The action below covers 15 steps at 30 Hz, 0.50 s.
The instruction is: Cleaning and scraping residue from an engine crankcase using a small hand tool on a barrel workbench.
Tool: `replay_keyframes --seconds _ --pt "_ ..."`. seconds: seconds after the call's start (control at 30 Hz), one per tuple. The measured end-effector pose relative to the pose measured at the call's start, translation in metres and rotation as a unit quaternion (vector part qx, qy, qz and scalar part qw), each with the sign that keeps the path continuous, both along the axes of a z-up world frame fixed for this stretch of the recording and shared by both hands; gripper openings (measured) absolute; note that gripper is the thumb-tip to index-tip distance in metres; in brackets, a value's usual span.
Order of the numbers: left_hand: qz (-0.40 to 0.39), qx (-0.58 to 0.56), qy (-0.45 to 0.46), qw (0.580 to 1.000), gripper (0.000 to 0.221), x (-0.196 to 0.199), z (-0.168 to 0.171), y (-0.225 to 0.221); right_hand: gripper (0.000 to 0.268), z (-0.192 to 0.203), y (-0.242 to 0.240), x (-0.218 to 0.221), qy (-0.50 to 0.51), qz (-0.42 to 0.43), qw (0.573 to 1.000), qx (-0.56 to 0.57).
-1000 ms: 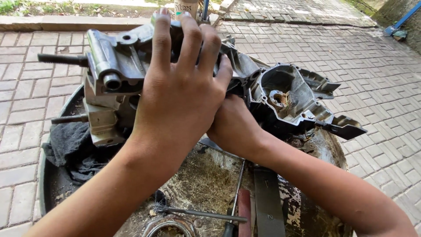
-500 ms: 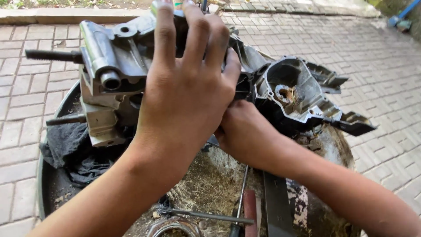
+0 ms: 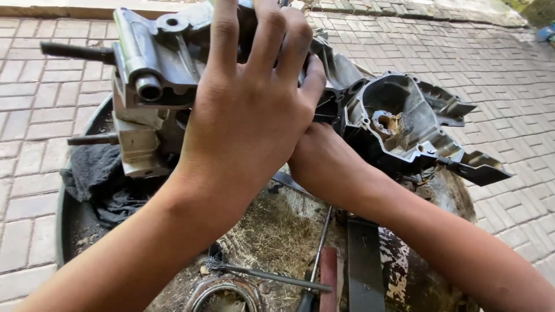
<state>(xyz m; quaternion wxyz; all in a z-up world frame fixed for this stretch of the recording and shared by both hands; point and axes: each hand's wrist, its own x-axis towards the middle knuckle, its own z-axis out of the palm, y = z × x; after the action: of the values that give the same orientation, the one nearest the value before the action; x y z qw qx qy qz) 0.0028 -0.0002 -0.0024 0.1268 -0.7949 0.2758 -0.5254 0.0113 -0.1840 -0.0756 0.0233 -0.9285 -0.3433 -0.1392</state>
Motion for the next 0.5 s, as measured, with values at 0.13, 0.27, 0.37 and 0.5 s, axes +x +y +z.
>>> replay_keyframes --seconds 0.13,0.27,0.37,0.5 --pt "0.008 -0.002 -0.002 1.000 0.010 -0.002 0.001 0.000 0.009 0.013 0.005 -0.009 0.034 0.014 0.999 -0.036" --pt "0.019 0.004 -0.029 0.999 0.010 -0.002 0.005 -0.005 0.014 0.014 0.002 -0.005 0.040 0.004 0.997 0.059" --pt "-0.019 -0.003 -0.033 0.999 0.007 -0.001 0.004 0.000 0.016 0.020 0.005 -0.017 0.033 0.011 0.999 0.008" --pt "-0.025 -0.014 -0.035 0.999 0.010 -0.003 0.005 -0.005 0.010 -0.011 0.002 0.008 -0.061 -0.001 0.996 0.060"
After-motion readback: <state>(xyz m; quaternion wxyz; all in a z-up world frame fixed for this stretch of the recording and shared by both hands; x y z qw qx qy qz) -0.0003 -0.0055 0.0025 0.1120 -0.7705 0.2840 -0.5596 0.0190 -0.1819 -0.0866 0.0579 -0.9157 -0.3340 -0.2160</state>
